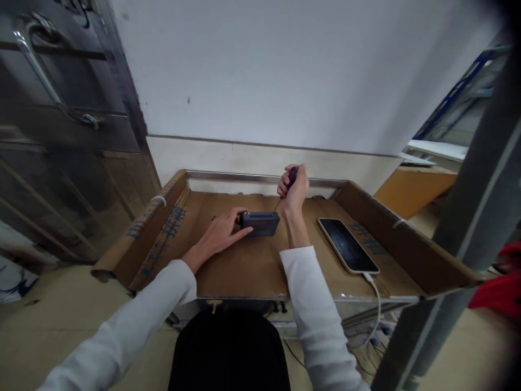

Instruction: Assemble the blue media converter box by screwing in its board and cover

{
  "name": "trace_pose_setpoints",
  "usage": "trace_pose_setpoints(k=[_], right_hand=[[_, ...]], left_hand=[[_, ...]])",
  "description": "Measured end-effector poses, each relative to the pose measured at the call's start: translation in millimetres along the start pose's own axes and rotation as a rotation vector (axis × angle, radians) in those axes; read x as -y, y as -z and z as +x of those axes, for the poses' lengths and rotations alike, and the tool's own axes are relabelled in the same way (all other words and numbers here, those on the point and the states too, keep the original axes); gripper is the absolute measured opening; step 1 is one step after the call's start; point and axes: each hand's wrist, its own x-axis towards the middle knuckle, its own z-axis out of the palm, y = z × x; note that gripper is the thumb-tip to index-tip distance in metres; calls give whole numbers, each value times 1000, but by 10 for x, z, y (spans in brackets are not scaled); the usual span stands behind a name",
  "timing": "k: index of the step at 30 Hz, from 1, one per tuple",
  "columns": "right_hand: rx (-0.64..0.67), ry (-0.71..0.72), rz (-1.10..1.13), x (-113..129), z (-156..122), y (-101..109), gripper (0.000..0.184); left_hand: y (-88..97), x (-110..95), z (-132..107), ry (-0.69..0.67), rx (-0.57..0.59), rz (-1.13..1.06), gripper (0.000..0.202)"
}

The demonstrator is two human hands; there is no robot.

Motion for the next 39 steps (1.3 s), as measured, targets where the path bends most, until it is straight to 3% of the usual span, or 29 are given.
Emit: trace_pose_setpoints(k=[7, 10, 15, 23, 25, 29, 33, 39], right_hand=[[14, 21, 18, -16, 3, 6, 36], [18, 99, -1, -20, -49, -26, 27], [99, 183, -164, -23, -145, -77, 25], [77, 350, -385, 48, -55, 18, 27], [134, 315, -387, 62, -7, 74, 27], [300, 108, -233, 43, 57, 160, 35], [284, 65, -63, 5, 43, 128, 40], [237, 63, -138, -24, 17, 74, 37]], left_hand=[[-62, 22, 87, -86, -20, -38, 35], [-64, 61, 101, -103, -14, -48, 34], [-60, 100, 109, -134, -18, -61, 35], [-57, 121, 117, -149, -28, -47, 36], [-55, 130, 117, -155, -25, -51, 36], [-42, 138, 117, -152, -27, -55, 36], [-22, 135, 119, -160, -25, -56, 35], [2, 148, 117, -146, -17, -49, 35]])
